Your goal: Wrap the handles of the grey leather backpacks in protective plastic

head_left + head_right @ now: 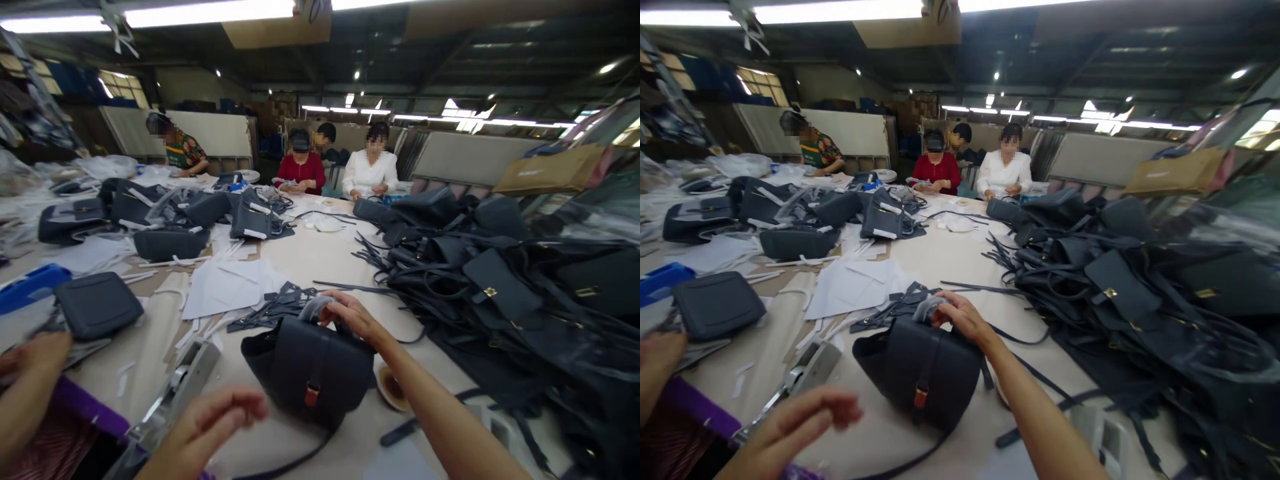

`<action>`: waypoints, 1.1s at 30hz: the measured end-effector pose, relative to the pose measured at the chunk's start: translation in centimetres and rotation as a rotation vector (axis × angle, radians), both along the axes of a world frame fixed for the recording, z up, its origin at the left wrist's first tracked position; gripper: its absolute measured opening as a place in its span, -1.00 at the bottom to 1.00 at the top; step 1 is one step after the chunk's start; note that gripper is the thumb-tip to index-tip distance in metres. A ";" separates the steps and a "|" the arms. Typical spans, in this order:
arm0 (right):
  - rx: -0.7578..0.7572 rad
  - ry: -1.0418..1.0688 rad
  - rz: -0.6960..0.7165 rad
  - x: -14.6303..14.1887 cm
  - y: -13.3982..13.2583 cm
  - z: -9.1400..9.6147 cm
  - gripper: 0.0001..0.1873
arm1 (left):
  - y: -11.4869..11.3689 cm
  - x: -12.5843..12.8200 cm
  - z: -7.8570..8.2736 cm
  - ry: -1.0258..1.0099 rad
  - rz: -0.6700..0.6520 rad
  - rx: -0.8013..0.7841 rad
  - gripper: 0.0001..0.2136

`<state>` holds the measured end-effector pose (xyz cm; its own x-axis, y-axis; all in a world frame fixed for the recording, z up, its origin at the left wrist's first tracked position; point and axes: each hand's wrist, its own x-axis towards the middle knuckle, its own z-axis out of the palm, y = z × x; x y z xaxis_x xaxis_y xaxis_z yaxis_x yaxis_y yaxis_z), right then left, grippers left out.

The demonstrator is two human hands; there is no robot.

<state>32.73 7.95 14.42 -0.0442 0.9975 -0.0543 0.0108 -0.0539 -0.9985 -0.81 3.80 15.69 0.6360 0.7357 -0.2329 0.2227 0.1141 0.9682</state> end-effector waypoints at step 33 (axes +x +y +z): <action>-0.020 -0.494 -0.433 -1.4 -10.5 -4.2 -0.13 | 5.1 11.3 -0.3 0.232 -0.289 0.397 -0.92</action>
